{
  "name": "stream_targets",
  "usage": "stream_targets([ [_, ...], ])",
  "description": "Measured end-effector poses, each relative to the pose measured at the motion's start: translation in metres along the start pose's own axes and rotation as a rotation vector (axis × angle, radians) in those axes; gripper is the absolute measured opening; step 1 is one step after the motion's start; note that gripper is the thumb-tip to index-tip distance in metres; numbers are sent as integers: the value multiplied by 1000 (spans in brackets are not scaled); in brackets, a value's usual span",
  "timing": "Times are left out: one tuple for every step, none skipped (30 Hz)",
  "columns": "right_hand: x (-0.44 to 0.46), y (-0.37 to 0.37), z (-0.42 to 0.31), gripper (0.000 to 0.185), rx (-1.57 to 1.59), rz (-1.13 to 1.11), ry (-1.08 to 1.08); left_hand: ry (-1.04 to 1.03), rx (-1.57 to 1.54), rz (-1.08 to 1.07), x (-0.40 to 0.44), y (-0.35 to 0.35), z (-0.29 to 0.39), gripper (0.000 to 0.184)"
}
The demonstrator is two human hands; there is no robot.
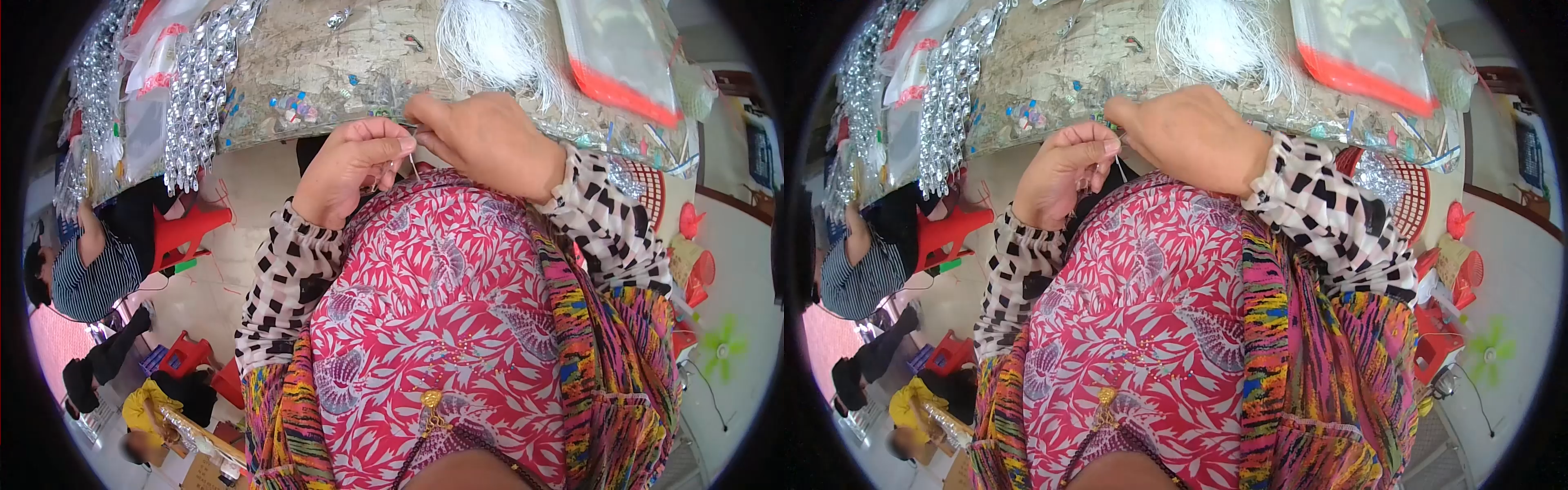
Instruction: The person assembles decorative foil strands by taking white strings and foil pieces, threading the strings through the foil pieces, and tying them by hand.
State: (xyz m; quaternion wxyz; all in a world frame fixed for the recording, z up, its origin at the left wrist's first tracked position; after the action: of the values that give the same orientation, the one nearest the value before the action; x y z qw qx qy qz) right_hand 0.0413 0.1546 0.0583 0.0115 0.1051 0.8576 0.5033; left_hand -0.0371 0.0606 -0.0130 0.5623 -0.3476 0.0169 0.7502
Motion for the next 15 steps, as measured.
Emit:
stream_targets([
  [3,0,-5,23,-29,-44,53,1,-1,0,0,0,-1,9],
  [6,0,-10,24,-58,-88,105,7,6,0,-1,-1,-2,9],
  [9,4,-12,24,-58,-89,106,12,12,0,-1,-2,-3,9],
  [12,2,-14,24,-59,-160,108,12,10,1,-2,-3,-4,9],
  [14,-3,-15,24,-59,-231,111,1,17,-12,-3,-5,-4,9],
  [15,-5,-12,24,-58,-232,114,-9,24,-25,-4,-7,-4,9],
  [16,-8,-10,25,41,-240,145,-9,22,-22,-6,-7,-5,9],
  [17,-9,-8,25,140,-248,176,-23,32,-16,-7,-7,-4,8],
  [19,-9,-5,25,142,-251,177,-37,42,-11,-9,-8,-4,8],
  [19,-15,0,28,299,-348,119,-36,40,-9,-11,-9,-4,8],
  [17,-21,3,32,457,-444,59,-61,89,7,-12,-10,-1,8],
  [17,-20,2,32,457,-445,59,-87,138,23,-13,-10,1,8],
  [13,-26,7,34,663,-532,-89,-87,138,22,-13,-10,1,8],
  [8,-32,10,37,867,-614,-241,-131,171,24,-13,-11,4,8],
  [7,-34,11,37,866,-614,-242,-174,204,26,-14,-11,7,9],
])
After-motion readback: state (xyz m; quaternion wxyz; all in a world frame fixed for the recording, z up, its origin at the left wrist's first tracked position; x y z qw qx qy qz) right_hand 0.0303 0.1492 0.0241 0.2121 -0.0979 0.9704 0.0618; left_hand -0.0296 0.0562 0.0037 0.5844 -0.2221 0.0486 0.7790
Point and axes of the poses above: each hand's wrist, its own x-axis towards the middle knuckle, its own y-axis out of the back of the hand, z = x × y, the point moved 8 cm from there along x, towards the middle knuckle, and after that the axes turned 2 degrees about -y, right-handed, at the moved point
